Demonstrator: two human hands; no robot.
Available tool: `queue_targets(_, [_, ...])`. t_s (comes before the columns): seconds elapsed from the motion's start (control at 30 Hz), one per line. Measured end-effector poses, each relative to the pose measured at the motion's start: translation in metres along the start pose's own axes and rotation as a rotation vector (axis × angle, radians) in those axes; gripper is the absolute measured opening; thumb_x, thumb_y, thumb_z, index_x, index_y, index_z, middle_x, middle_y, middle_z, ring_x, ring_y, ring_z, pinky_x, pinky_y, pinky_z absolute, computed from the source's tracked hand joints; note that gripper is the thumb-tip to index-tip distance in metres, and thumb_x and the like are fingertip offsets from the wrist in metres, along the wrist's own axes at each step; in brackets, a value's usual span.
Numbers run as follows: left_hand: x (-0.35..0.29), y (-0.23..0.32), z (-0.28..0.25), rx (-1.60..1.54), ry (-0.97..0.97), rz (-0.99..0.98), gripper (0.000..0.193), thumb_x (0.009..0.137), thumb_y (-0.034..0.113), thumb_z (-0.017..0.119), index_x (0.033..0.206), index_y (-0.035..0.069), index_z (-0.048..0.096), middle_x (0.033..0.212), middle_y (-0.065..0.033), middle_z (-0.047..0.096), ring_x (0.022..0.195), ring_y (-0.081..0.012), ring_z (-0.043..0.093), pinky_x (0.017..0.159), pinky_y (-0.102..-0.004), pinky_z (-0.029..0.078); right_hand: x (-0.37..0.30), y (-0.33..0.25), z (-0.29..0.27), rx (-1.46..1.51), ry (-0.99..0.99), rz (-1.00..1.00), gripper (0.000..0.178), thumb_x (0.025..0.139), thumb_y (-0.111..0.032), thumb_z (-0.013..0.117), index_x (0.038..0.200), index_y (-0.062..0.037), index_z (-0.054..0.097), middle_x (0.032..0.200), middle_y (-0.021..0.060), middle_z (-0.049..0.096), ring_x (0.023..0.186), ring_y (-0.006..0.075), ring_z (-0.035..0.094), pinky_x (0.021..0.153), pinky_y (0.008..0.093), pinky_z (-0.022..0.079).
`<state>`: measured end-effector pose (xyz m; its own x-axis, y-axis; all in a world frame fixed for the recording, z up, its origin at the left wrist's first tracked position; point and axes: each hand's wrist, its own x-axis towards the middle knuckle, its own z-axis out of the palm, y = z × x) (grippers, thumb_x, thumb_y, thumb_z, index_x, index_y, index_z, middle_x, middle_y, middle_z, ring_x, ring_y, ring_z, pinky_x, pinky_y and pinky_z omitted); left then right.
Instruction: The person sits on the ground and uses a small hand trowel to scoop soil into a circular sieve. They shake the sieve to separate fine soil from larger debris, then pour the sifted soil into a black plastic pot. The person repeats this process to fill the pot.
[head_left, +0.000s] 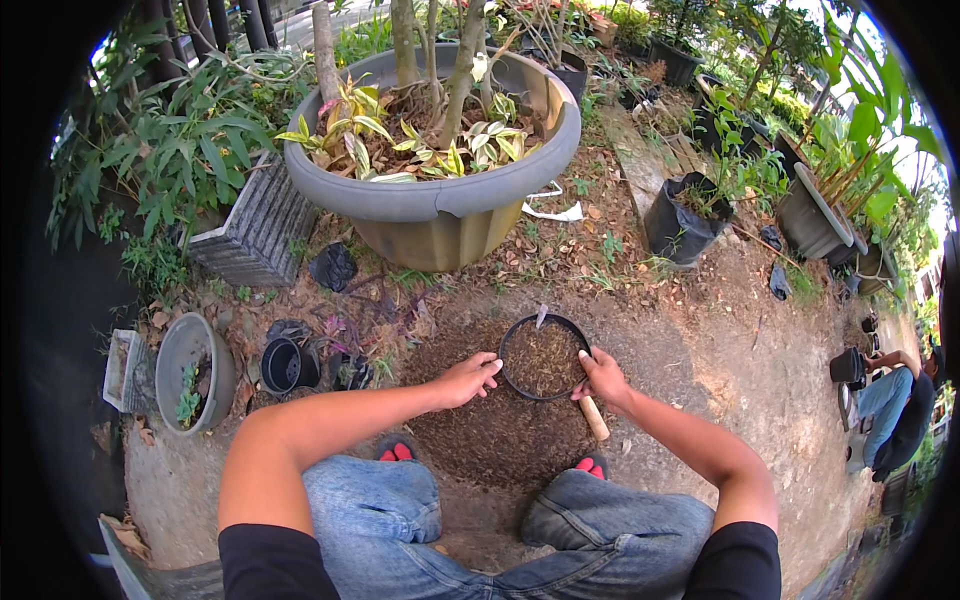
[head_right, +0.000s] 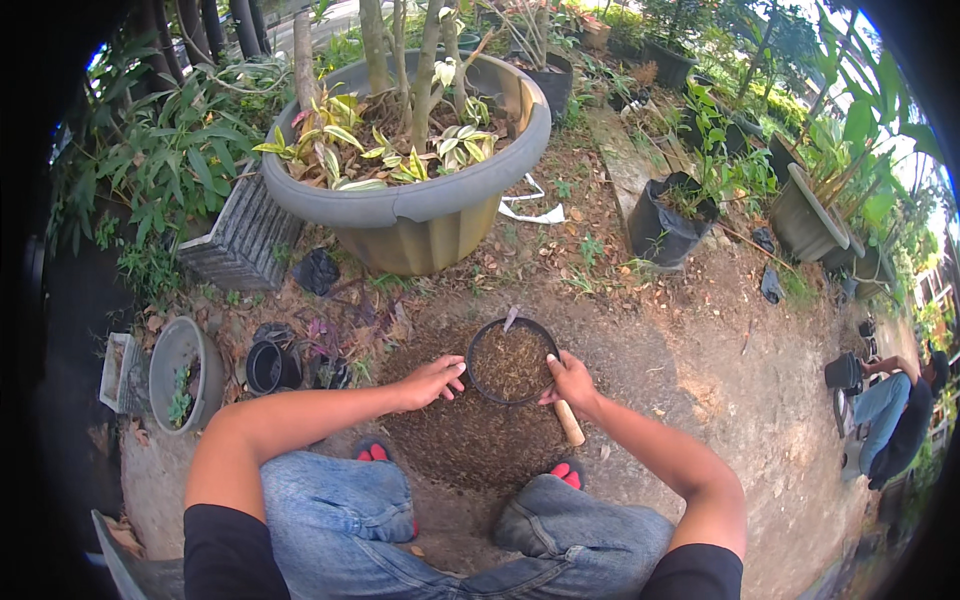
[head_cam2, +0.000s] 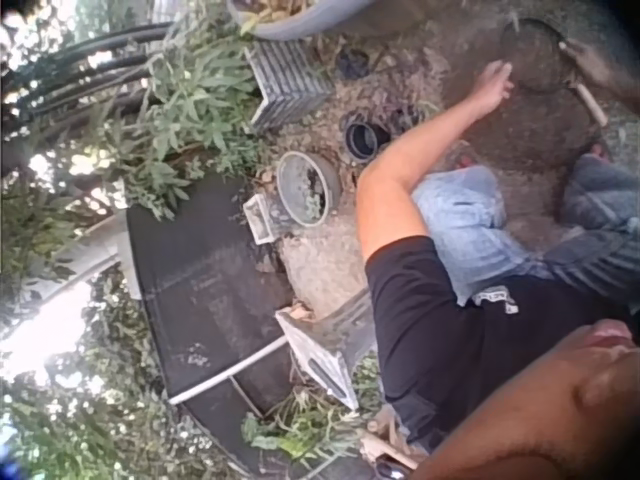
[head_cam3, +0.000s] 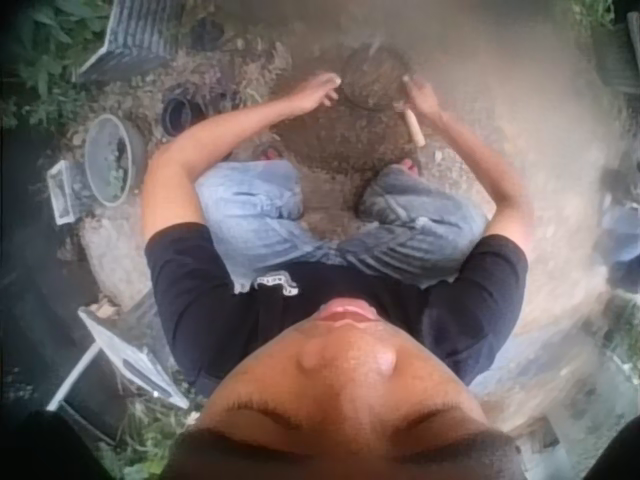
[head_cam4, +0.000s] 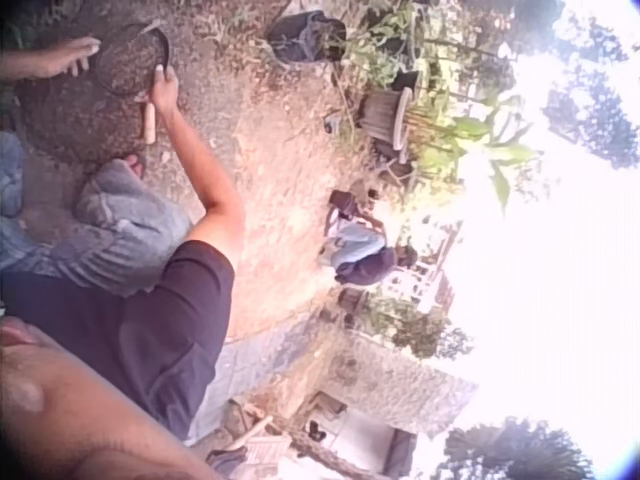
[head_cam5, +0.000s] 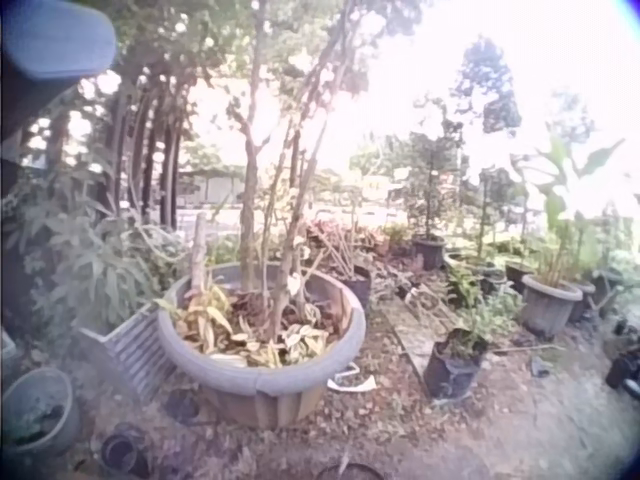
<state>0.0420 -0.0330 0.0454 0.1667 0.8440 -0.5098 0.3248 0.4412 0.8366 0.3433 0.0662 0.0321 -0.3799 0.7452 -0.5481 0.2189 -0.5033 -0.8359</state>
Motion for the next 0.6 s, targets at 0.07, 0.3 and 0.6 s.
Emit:
queue_targets(0.07, [0.003,-0.007,0.004,-0.032,0.012,-0.008,0.054,0.106,0.037,0.049,0.147,0.002,0.04,0.107,-0.0137,0.068,0.086,-0.0193,0.067,0.079,-0.0353,0.054,-0.013,0.017,0.014,0.067,-0.06,-0.008,0.036,0.11,-0.032,0.045,0.135,-0.0058,0.049,0.089,0.008,0.064,0.055,0.0168,0.064,0.055,0.0339,0.064])
queue_targets(0.3, [0.018,-0.05,-0.002,-0.007,0.072,0.016,0.036,0.1,0.008,0.045,0.134,-0.003,0.047,0.097,-0.0151,0.069,0.072,-0.0232,0.073,0.07,-0.038,0.056,0.007,0.08,-0.018,-0.403,-0.015,-0.168,0.044,0.105,-0.04,0.053,0.133,-0.0066,0.055,0.098,0.0134,0.067,0.096,0.0252,0.069,0.086,0.0447,0.058])
queue_targets(0.6, [0.027,-0.051,-0.015,0.106,0.171,0.115,0.045,0.099,0.005,0.044,0.143,-0.004,0.046,0.1,-0.0188,0.072,0.074,-0.0244,0.075,0.074,-0.0381,0.057,0.026,0.102,-0.099,-1.233,-0.028,0.014,0.051,0.083,-0.052,0.073,0.102,-0.006,0.064,0.105,0.0197,0.071,0.102,0.037,0.068,0.085,0.0461,0.053])
